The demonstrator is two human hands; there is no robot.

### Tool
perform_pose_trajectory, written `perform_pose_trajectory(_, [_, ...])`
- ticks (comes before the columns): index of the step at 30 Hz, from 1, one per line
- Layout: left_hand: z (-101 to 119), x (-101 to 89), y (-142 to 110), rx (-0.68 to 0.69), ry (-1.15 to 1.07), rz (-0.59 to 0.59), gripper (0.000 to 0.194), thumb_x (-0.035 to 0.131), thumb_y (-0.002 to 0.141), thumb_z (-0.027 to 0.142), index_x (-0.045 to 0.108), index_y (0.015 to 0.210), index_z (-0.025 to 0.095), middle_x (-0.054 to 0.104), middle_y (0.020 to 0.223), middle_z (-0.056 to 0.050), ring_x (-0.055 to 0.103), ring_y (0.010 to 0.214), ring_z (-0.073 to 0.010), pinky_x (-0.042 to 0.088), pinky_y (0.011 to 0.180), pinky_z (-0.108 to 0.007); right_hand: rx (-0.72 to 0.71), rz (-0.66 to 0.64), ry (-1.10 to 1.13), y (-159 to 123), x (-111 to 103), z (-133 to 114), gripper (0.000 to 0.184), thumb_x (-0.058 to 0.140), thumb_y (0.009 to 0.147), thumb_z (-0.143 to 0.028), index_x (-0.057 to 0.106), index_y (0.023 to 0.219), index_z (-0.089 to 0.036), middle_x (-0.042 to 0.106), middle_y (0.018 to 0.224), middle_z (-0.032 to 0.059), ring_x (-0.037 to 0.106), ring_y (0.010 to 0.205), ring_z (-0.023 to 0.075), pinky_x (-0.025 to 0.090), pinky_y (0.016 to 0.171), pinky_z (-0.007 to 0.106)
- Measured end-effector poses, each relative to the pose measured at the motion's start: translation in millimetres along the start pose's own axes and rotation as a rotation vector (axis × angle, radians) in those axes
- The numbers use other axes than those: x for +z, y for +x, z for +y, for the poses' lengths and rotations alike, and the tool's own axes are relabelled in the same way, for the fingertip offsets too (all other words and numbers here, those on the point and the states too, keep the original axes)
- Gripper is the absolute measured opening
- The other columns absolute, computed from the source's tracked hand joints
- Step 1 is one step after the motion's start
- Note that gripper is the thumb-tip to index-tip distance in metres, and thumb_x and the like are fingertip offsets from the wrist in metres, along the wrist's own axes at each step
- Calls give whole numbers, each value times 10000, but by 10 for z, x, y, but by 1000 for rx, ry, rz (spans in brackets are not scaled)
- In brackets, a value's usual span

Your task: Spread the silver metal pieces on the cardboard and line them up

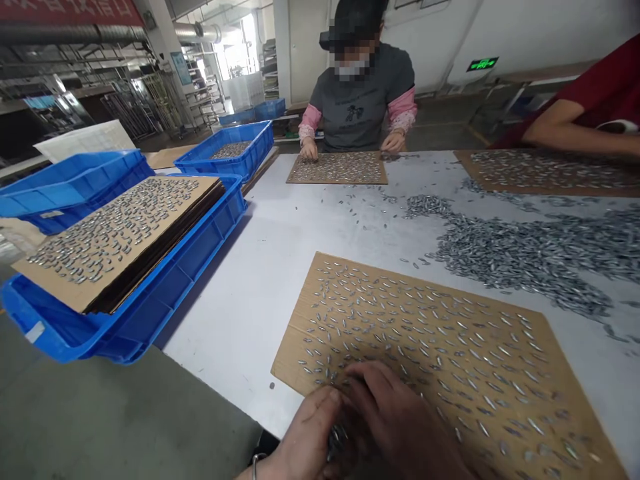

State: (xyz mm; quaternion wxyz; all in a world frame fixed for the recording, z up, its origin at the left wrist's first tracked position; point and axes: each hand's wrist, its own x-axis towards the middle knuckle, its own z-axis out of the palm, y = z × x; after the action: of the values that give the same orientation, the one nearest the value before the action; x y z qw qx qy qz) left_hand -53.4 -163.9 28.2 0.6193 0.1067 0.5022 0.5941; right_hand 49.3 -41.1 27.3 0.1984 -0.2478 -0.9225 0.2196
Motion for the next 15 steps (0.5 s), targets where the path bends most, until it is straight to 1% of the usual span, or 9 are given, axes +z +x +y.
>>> perform_pose_trajectory(2, [-9, -79, -4, 1, -45, -9, 616, 646, 773, 797, 571, 851, 191, 624, 633, 8, 334, 365, -47, 129, 391, -220, 50, -62, -94, 203, 91, -3, 271, 385, 1021, -230, 618, 883, -249, 706, 860, 48, 671, 729, 184, 446, 621, 283])
perform_pose_trajectory(5, [-26, -193, -25, 11, -47, 21, 600, 649, 787, 775, 557, 840, 185, 619, 627, 9, 394, 397, -56, 169, 387, -196, 66, -166, -239, 438, 242, -29, 255, 417, 986, -158, 585, 807, -228, 674, 772, 35, 625, 664, 169, 364, 598, 290])
perform_pose_trajectory(6, [-29, -227, -32, 10, -40, 26, 602, 640, 789, 778, 555, 837, 184, 612, 619, 11, 412, 405, -62, 183, 386, -192, 71, -174, -278, 483, 296, -39, 252, 420, 978, -137, 580, 803, -224, 673, 772, 35, 616, 656, 164, 345, 595, 294])
perform_pose_trajectory(8, [-30, -284, -41, 10, -25, 24, 617, 619, 789, 792, 557, 843, 181, 614, 622, 10, 428, 410, -69, 198, 385, -191, 70, -163, -344, 526, 404, -49, 254, 423, 974, -118, 575, 797, -217, 675, 788, 35, 608, 650, 158, 323, 593, 298])
perform_pose_trajectory(11, [-24, -347, -39, 16, -35, 23, 636, 617, 777, 804, 563, 850, 174, 627, 628, 7, 420, 401, -64, 224, 395, -195, 42, -144, -405, 523, 529, -23, 261, 442, 974, -117, 583, 778, -214, 676, 795, 34, 614, 649, 161, 324, 588, 296])
perform_pose_trajectory(13, [-27, -376, -29, 20, -64, 42, 633, 628, 776, 794, 567, 856, 169, 633, 626, 3, 427, 410, -64, 252, 407, -196, 25, -124, -410, 511, 540, 3, 274, 455, 980, -131, 590, 757, -215, 669, 765, 32, 618, 636, 167, 339, 578, 294])
perform_pose_trajectory(15, [-43, -396, -15, 22, -78, 52, 625, 627, 785, 786, 568, 871, 169, 641, 632, 0, 438, 413, -68, 252, 401, -194, -9, -76, -363, 487, 467, 9, 294, 446, 1002, -168, 602, 757, -220, 665, 749, 32, 628, 639, 176, 373, 576, 291])
